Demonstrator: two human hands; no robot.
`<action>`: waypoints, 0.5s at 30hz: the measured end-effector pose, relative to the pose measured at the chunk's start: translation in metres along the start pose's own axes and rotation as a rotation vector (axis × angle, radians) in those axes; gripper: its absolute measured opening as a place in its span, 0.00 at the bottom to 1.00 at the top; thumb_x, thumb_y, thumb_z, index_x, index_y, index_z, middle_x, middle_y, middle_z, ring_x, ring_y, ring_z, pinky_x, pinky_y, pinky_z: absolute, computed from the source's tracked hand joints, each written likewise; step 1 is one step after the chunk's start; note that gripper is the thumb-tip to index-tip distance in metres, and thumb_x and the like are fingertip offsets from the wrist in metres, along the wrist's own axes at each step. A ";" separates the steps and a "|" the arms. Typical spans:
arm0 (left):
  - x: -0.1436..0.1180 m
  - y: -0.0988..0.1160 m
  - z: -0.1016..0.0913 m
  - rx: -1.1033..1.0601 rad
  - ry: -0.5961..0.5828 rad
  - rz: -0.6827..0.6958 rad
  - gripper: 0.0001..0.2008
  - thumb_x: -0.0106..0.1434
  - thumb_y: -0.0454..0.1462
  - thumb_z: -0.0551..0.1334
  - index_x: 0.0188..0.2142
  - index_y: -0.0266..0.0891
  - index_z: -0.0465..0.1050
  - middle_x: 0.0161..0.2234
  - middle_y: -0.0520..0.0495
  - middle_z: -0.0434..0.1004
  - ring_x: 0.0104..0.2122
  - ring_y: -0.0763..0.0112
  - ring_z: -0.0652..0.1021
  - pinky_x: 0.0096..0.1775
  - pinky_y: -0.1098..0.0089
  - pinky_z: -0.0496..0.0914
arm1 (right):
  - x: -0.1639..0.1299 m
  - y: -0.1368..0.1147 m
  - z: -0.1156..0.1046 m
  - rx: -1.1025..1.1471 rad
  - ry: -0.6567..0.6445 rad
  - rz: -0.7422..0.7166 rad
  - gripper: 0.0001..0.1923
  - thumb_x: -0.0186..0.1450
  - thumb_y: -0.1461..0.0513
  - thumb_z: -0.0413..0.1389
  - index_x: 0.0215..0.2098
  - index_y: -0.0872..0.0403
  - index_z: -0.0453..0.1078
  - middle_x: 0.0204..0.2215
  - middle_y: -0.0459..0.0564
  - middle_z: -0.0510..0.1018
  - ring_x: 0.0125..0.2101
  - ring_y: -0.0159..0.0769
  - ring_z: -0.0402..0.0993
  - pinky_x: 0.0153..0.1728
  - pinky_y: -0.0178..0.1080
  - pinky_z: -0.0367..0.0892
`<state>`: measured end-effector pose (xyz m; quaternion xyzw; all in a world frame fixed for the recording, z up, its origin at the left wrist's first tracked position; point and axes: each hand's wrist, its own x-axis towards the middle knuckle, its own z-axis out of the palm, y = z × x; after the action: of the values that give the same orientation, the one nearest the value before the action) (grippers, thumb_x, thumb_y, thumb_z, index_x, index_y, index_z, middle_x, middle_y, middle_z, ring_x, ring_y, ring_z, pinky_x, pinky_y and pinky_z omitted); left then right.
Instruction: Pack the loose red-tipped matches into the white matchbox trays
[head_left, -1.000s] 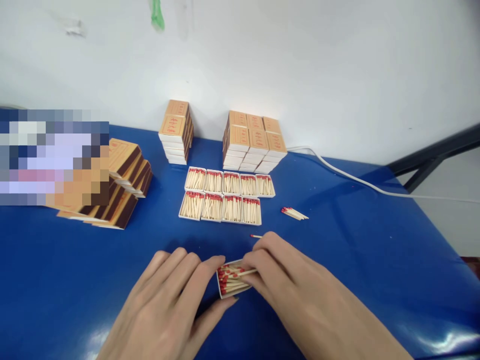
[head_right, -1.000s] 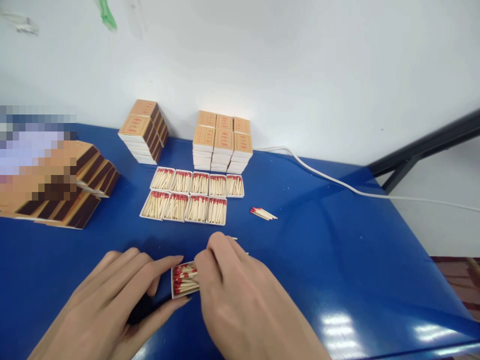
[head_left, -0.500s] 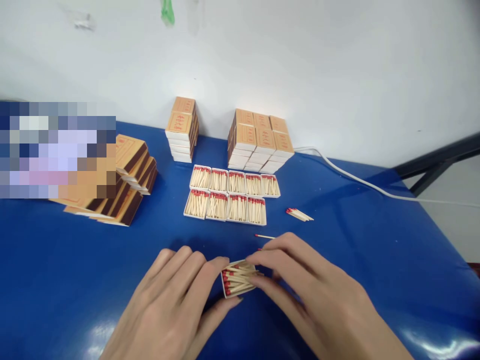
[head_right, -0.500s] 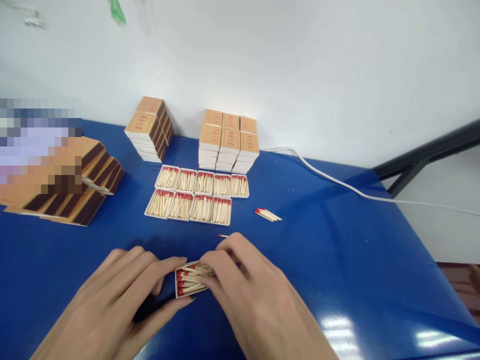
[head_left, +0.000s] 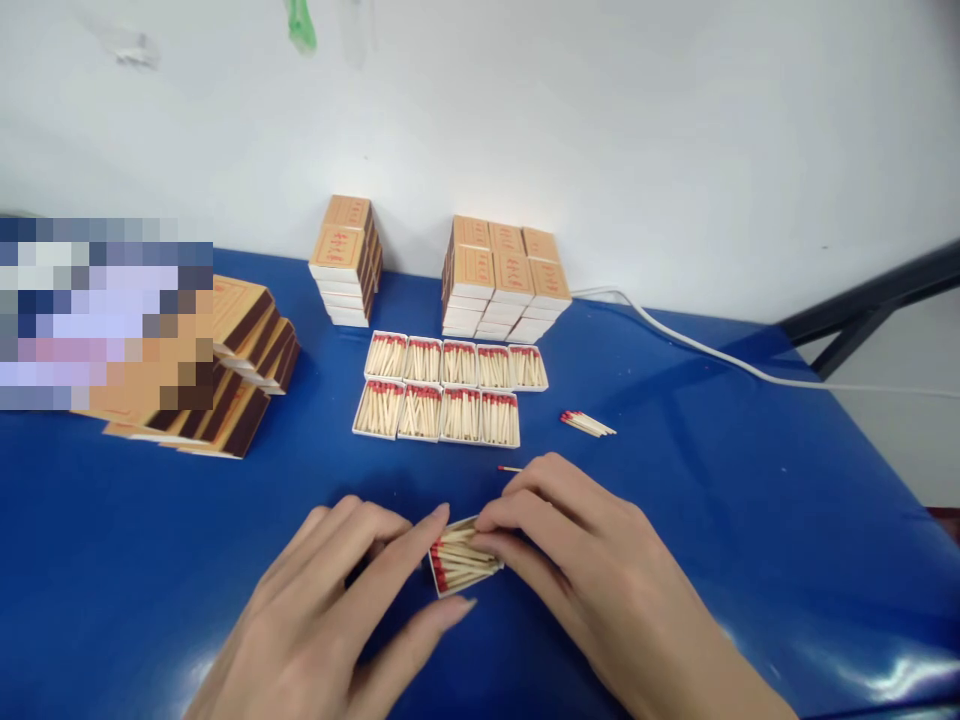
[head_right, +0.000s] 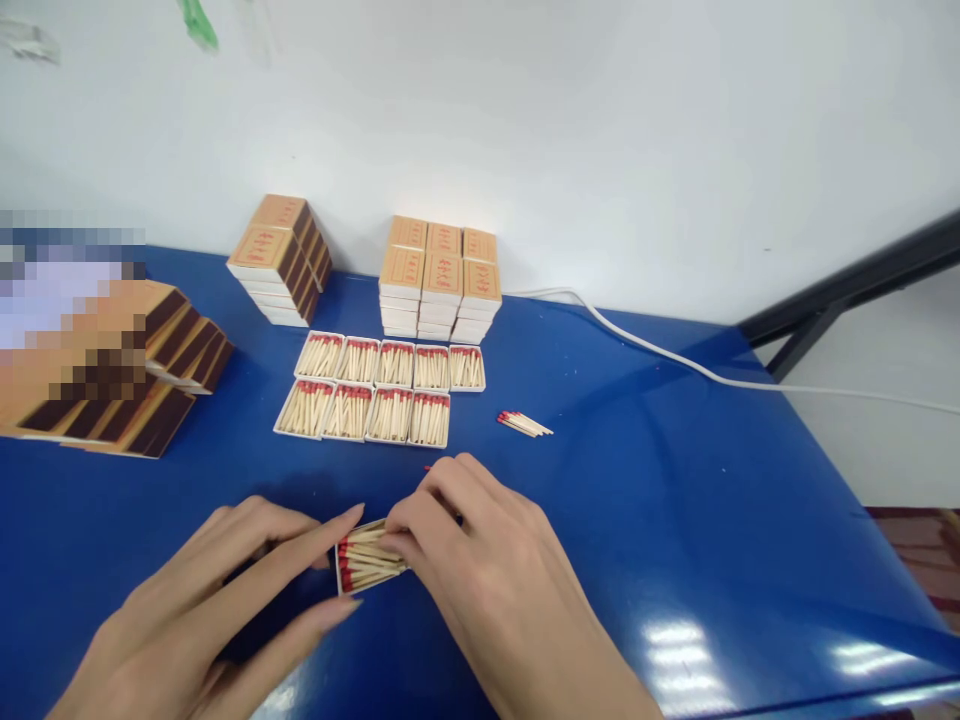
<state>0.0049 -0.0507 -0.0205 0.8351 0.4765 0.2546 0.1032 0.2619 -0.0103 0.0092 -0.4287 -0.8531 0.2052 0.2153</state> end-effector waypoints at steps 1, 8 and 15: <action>0.000 0.001 0.000 -0.045 0.004 -0.038 0.17 0.88 0.45 0.59 0.69 0.47 0.75 0.49 0.52 0.86 0.45 0.70 0.86 0.55 0.64 0.80 | 0.001 0.000 0.000 0.004 0.001 0.003 0.12 0.86 0.62 0.54 0.48 0.52 0.79 0.42 0.47 0.80 0.39 0.34 0.78 0.40 0.37 0.75; 0.001 0.003 0.000 -0.190 0.037 -0.145 0.11 0.86 0.39 0.61 0.61 0.52 0.79 0.50 0.56 0.84 0.48 0.76 0.86 0.52 0.76 0.81 | 0.003 0.003 0.003 0.086 -0.062 0.024 0.14 0.87 0.59 0.53 0.47 0.50 0.79 0.41 0.45 0.80 0.40 0.33 0.78 0.41 0.37 0.74; 0.001 0.013 0.005 -0.164 0.083 -0.180 0.12 0.85 0.38 0.63 0.61 0.53 0.81 0.52 0.53 0.82 0.47 0.75 0.86 0.51 0.78 0.82 | 0.001 0.002 0.001 0.179 -0.030 0.148 0.03 0.84 0.62 0.60 0.50 0.46 0.74 0.42 0.41 0.81 0.40 0.31 0.82 0.41 0.35 0.74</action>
<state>0.0173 -0.0564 -0.0193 0.7667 0.5309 0.3166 0.1736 0.2616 -0.0084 0.0076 -0.4665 -0.8003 0.3024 0.2244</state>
